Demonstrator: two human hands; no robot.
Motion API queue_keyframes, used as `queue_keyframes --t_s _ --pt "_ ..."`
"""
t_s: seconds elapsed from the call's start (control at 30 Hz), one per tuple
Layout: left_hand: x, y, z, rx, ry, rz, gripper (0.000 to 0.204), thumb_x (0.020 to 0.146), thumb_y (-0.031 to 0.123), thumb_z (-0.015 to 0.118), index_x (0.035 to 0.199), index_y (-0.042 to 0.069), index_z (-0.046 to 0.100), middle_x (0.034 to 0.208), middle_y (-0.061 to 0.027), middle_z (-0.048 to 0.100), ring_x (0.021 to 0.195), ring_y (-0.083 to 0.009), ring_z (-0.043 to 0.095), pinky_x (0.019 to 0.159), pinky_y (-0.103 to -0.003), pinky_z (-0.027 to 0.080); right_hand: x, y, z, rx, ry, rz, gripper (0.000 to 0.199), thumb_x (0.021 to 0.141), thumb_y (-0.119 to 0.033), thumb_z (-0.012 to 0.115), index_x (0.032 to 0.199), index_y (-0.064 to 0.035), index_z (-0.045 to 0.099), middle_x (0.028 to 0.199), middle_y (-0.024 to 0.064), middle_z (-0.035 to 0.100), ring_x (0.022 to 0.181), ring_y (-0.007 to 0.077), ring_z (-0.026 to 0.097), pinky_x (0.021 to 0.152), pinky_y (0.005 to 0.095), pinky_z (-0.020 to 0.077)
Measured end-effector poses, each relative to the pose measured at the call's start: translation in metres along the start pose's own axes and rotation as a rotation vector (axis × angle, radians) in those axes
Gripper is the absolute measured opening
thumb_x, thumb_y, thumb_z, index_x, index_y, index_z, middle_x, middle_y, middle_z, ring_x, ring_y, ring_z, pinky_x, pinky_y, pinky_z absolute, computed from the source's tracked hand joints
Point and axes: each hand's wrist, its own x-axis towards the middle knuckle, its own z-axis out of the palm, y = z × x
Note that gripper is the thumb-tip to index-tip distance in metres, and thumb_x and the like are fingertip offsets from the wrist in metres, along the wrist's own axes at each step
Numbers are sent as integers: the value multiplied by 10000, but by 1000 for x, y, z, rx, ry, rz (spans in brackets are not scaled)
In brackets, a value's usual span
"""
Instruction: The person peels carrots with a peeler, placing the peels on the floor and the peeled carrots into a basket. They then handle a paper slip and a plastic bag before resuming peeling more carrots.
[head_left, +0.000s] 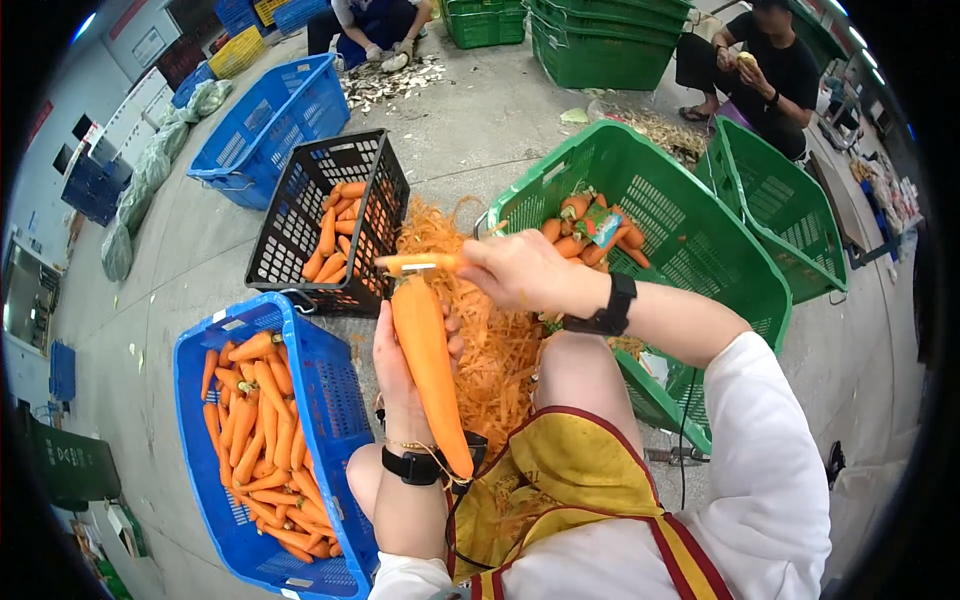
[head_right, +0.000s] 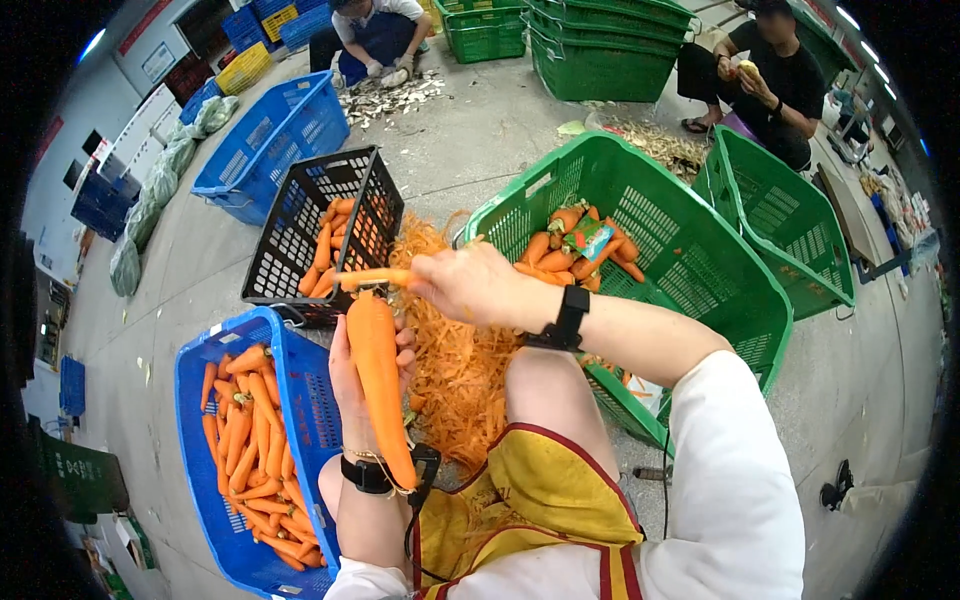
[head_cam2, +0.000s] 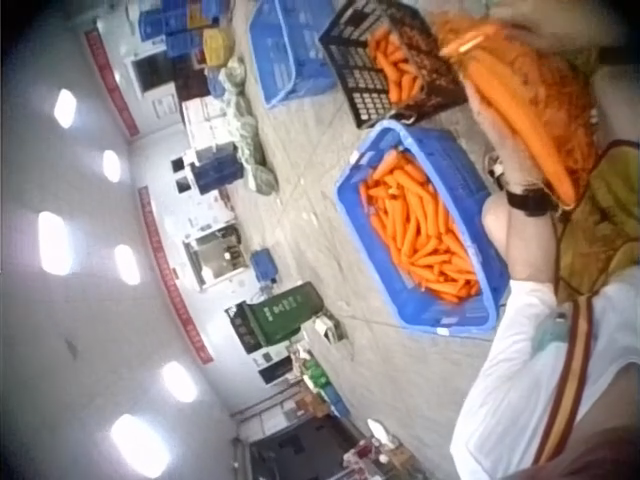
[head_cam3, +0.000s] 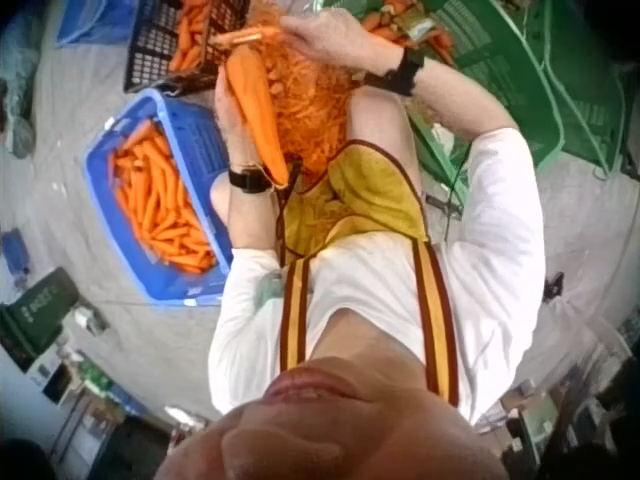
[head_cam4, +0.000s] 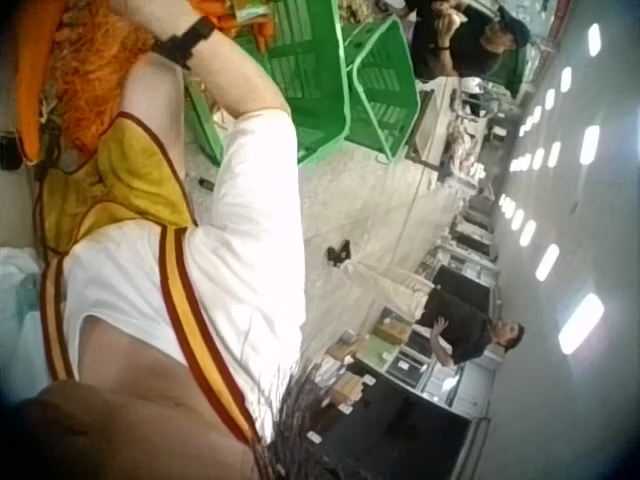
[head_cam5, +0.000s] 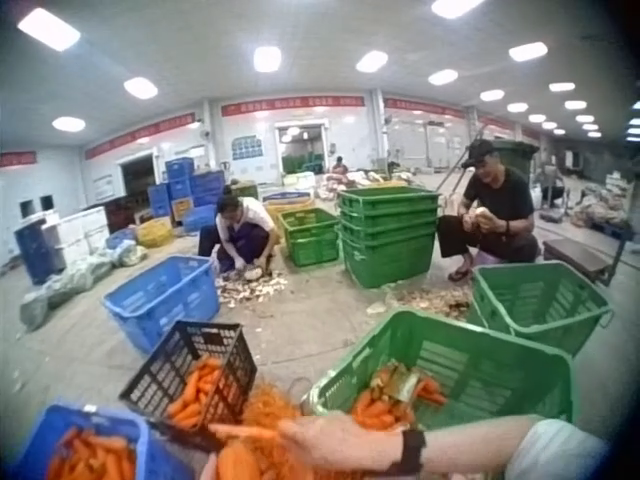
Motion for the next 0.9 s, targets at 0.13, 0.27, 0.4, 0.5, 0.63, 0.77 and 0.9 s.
queue_keyframes --t_s 0.13,0.27,0.4,0.5,0.63,0.77,0.9 --pt "-3 1 3 -24 93 115 456 952 426 405 1095 8 517 910 -152 537 743 -236 508 558 -310 473 -17 -17 -10 231 -232 -198 198 868 -258 572 775 -96 507 611 91 549 534 302 580 471 406 471" --pt "-3 2 3 -55 -101 67 491 952 455 405 1137 9 490 954 -145 513 752 -233 497 583 -315 487 -14 -17 -12 246 -223 -211 213 871 -267 576 773 -92 506 611 104 559 548 309 588 468 404 469" --pt "1 -3 -3 -34 -40 -5 526 950 479 376 1050 -13 530 914 -146 562 794 -230 543 604 -309 486 9 0 -12 73 -71 72 205 867 -243 573 784 -67 507 614 128 560 553 329 578 459 404 446" --pt "2 1 -4 -137 4 87 500 956 442 371 1078 -17 529 924 -159 570 811 -235 559 605 -314 493 -4 -23 -24 276 -219 -216 195 830 -203 619 740 -81 496 593 88 500 508 283 543 451 367 440" --pt "0 -4 4 148 -24 156 501 962 432 339 1089 -15 526 905 -144 575 760 -232 565 561 -292 488 -10 -13 -6 334 -69 -263 172 831 -199 616 754 -83 514 578 84 500 508 280 548 445 371 436" --pt "-4 -3 7 51 -141 -42 390 956 337 367 1130 26 524 968 -123 587 739 -225 529 539 -284 439 -6 16 7 135 -85 44 183 866 -246 581 792 -87 529 599 121 545 548 319 578 467 405 449" --pt "-4 -2 -10 336 144 167 493 958 470 320 1105 53 538 880 -133 608 669 -218 569 560 -301 477 -5 13 3 340 -260 -131 234 896 -298 530 802 -84 532 616 141 577 569 357 584 486 445 447"
